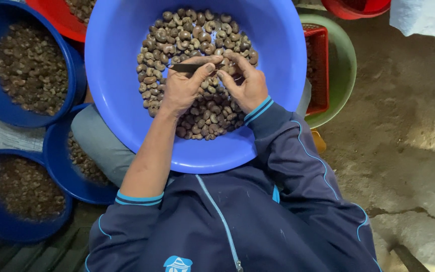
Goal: Peeling or cracking individual nuts using a small handheld tool over a large bowl.
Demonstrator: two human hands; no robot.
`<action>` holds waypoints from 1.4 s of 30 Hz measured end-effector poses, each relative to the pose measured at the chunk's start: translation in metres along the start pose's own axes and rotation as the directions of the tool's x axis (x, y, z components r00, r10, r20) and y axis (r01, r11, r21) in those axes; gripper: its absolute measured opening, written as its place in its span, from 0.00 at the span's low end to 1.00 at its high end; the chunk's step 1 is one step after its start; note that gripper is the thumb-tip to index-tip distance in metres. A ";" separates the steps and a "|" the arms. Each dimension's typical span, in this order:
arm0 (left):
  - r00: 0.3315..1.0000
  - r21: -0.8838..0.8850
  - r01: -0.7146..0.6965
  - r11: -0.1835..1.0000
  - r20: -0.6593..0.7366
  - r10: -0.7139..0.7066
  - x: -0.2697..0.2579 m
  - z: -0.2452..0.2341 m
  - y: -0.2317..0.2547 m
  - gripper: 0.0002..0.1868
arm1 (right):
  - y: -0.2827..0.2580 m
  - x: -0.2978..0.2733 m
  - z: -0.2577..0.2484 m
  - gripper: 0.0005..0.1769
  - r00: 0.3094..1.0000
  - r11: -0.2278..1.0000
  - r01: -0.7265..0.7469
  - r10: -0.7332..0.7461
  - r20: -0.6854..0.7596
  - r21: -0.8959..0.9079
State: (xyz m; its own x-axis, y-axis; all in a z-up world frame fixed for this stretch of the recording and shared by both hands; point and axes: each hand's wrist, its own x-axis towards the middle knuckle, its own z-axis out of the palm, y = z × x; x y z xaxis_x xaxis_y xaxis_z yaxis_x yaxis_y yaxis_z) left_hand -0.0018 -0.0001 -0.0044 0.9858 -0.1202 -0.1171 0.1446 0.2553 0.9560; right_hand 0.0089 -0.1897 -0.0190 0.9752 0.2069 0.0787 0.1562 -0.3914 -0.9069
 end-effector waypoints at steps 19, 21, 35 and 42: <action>0.951 0.069 -0.299 0.952 -0.061 0.304 0.002 0.015 -0.007 0.08 | 0.025 0.002 0.006 0.18 0.987 0.867 -0.060 -0.023 0.160 0.495; 0.940 0.072 -0.332 0.941 -0.058 0.336 0.004 0.012 -0.008 0.07 | 0.025 0.003 0.007 0.19 0.988 0.827 -0.069 -0.020 0.152 0.558; 0.983 0.312 0.102 0.945 -0.179 -0.047 0.005 0.000 -0.017 0.18 | 0.033 -0.058 -0.160 0.15 0.903 0.985 -0.166 0.170 -0.394 0.045; 0.993 0.566 0.058 0.822 0.050 -0.105 -0.006 0.005 -0.005 0.17 | 0.073 -0.090 -0.171 0.18 0.884 0.953 -0.263 0.175 -0.433 -0.151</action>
State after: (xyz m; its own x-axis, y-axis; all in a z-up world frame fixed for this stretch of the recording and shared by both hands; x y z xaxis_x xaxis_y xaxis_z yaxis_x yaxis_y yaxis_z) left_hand -0.0086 -0.0052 -0.0070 0.9598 -0.1938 -0.2030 0.1283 -0.3400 0.9316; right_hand -0.0407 -0.3899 -0.0219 0.9574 -0.2744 0.0901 -0.0839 -0.5630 -0.8222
